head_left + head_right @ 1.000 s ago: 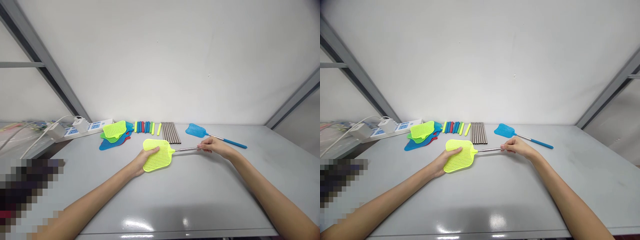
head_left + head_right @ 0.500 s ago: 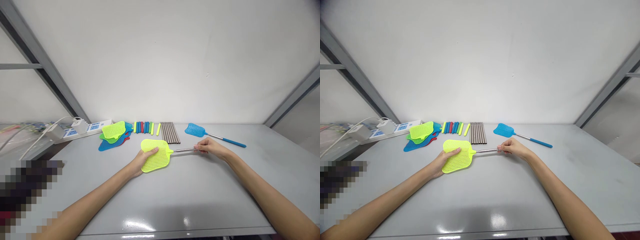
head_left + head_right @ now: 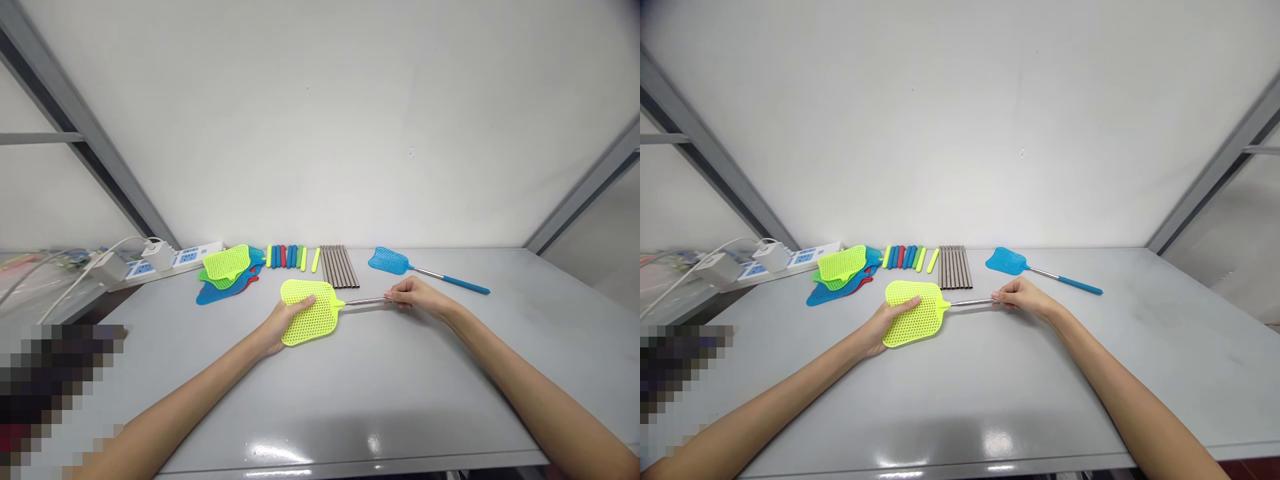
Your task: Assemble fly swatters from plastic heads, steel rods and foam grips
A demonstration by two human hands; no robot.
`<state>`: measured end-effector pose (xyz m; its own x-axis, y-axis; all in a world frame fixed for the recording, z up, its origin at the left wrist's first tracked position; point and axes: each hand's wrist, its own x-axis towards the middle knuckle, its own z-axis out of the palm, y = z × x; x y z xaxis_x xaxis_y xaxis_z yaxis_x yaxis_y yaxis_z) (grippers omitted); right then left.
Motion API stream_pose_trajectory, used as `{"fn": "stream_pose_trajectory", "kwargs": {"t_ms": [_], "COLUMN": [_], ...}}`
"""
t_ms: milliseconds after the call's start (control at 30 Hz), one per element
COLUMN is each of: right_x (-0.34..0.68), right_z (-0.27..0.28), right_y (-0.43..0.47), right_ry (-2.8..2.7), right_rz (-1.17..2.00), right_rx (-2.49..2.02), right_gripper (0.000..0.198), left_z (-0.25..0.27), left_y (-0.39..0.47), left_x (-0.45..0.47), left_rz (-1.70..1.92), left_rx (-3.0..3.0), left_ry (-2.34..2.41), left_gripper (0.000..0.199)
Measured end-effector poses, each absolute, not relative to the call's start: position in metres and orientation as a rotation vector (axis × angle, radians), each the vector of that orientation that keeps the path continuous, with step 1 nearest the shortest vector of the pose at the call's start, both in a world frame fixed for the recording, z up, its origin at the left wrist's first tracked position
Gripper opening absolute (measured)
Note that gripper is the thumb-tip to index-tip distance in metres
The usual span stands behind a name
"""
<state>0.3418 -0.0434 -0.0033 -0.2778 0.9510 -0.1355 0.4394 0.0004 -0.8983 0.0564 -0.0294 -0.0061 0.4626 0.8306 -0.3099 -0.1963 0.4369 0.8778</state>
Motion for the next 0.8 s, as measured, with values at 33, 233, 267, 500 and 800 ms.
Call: {"fn": "stream_pose_trajectory", "kwargs": {"t_ms": [33, 233, 267, 500, 800], "right_x": [0.342, 0.346, 0.346, 0.35, 0.347], "right_z": [-0.003, 0.001, 0.002, 0.007, 0.004], "right_y": [-0.043, -0.044, -0.044, -0.046, -0.046], "right_ry": [-1.751, -1.757, -1.759, -1.856, -2.017], "right_rz": [1.252, 1.307, 1.312, 1.315, 1.112], "right_rx": [-1.438, -1.433, -1.439, -1.505, -1.566], "right_gripper": [0.039, 0.04, 0.04, 0.037, 0.038], "left_z": [-0.006, -0.01, -0.01, -0.007, -0.005], "left_y": [-0.029, -0.027, -0.026, -0.024, -0.024], "left_x": [0.057, 0.058, 0.058, 0.056, 0.056], "left_rz": [0.745, 0.726, 0.72, 0.627, 0.63], "left_rx": [0.883, 0.851, 0.839, 0.724, 0.69], "left_ry": [0.85, 0.814, 0.81, 0.763, 0.784], "left_gripper": [0.032, 0.033, 0.033, 0.034, 0.033]}}
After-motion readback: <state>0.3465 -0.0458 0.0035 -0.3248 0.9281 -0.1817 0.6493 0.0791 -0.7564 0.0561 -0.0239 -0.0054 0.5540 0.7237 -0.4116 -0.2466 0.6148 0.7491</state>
